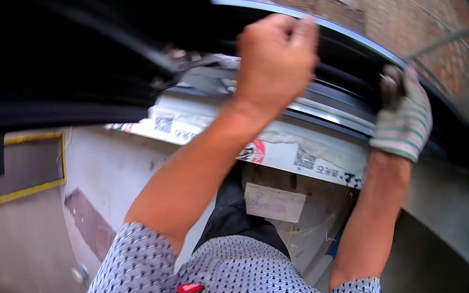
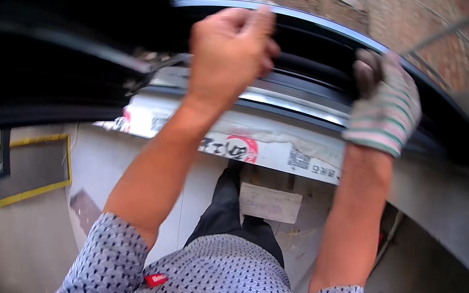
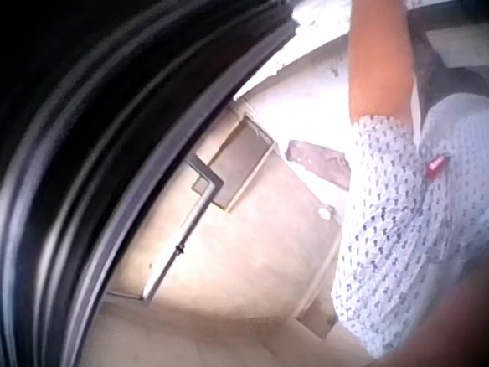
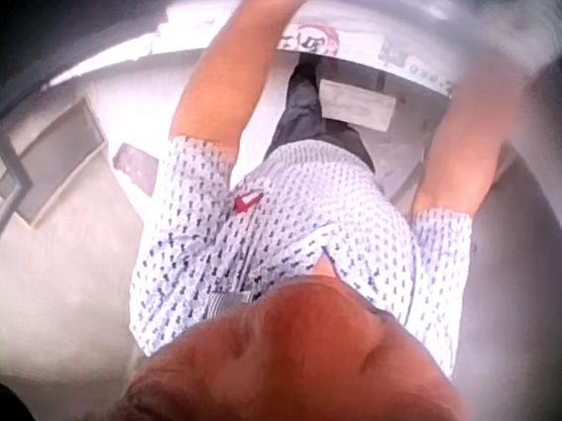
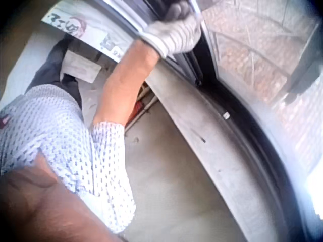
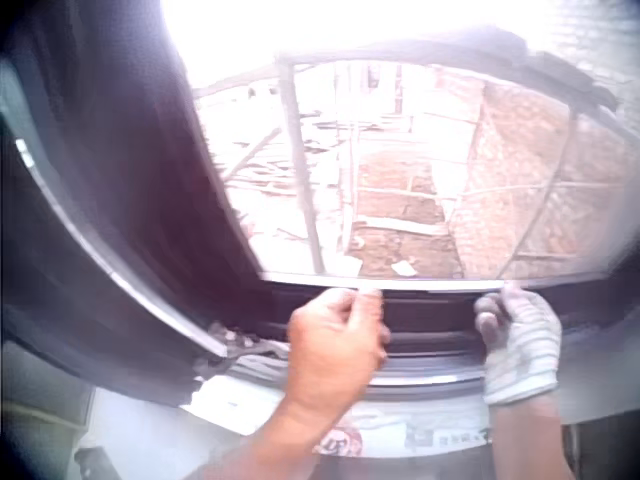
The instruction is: The person uses a cordless drill to secure a window frame with screws. They then pick up a window screen and install it into the frame, ensuring it fits properly.
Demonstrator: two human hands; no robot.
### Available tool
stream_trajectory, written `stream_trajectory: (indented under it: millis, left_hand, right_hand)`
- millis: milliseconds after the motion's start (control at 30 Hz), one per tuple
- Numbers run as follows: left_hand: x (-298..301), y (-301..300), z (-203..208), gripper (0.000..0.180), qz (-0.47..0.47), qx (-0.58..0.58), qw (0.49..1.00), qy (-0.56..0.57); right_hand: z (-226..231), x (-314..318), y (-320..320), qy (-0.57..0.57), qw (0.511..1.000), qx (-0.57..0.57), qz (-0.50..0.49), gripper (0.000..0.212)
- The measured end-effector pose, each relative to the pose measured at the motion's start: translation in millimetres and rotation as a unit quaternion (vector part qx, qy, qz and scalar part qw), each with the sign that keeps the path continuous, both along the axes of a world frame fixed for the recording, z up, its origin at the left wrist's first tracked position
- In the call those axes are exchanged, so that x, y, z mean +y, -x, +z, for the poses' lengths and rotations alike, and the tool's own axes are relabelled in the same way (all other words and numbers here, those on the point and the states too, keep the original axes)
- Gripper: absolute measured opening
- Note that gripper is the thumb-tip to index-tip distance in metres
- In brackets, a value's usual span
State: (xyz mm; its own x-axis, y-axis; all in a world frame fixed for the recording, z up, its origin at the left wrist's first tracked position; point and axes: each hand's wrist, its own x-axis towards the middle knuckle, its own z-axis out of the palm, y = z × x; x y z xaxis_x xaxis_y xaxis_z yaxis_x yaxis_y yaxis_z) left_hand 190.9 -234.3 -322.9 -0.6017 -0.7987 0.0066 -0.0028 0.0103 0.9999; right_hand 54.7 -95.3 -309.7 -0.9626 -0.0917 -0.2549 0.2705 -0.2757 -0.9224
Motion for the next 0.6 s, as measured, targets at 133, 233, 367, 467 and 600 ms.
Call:
stream_trajectory:
  millis: [133,233,367,467,600]
  left_hand:
    - [3.4,11.6,-7.1,0.025,0.035,-0.037,0.910,0.412]
    - [0.7,29.9,-8.4,0.018,0.032,0.039,0.838,0.544]
    - [7.9,45.6,-4.5,0.022,0.021,0.040,0.763,0.644]
    - [17.7,54.8,2.8,0.019,-0.009,-0.016,0.736,0.677]
    - [19.7,63.5,-0.4,0.027,-0.018,0.021,0.731,0.682]
  right_hand:
    - [3.4,0.6,-3.8,0.031,0.999,0.013,0.035,0.016]
    - [11.2,1.3,-5.2,0.049,0.997,0.018,0.057,0.017]
    - [4.9,6.0,-0.8,0.114,0.990,0.017,0.085,0.018]
    - [-5.3,3.0,0.2,0.119,0.989,0.063,0.068,0.022]
    - [2.8,8.9,-3.3,-0.030,0.992,0.085,0.089,0.026]
